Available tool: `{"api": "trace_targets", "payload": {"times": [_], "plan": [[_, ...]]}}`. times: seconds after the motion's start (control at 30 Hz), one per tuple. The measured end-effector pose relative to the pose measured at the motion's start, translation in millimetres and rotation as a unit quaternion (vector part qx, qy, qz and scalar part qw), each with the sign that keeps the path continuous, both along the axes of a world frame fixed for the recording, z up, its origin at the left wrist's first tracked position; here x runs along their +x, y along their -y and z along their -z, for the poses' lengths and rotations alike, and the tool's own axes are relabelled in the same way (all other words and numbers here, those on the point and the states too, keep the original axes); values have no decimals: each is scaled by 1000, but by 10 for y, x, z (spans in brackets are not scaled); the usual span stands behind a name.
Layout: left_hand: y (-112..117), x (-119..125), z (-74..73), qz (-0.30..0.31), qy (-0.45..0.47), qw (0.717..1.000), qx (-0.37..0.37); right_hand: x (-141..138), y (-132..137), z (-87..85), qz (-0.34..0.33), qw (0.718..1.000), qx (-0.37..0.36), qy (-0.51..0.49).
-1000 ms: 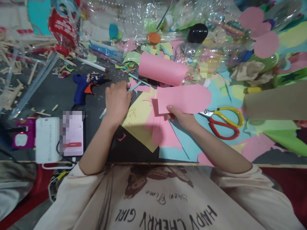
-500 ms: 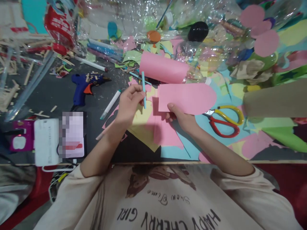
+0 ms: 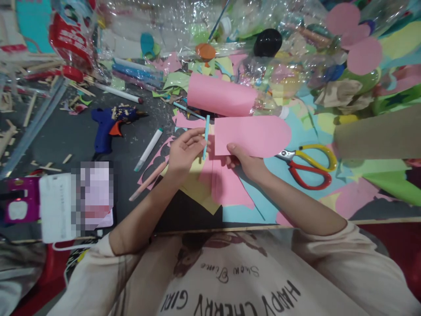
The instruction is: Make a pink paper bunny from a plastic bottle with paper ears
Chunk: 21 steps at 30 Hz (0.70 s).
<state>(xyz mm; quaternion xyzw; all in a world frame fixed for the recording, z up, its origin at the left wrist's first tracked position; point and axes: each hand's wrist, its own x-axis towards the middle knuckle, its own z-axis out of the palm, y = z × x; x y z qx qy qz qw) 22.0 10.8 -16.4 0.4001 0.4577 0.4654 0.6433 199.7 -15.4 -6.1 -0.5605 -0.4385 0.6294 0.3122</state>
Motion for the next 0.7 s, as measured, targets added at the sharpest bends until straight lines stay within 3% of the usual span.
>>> {"api": "trace_targets", "payload": {"times": [0.7], "plan": [[30,6,-124,15,12,999,-39,23,32,-22,-28,999,-15,7]]}}
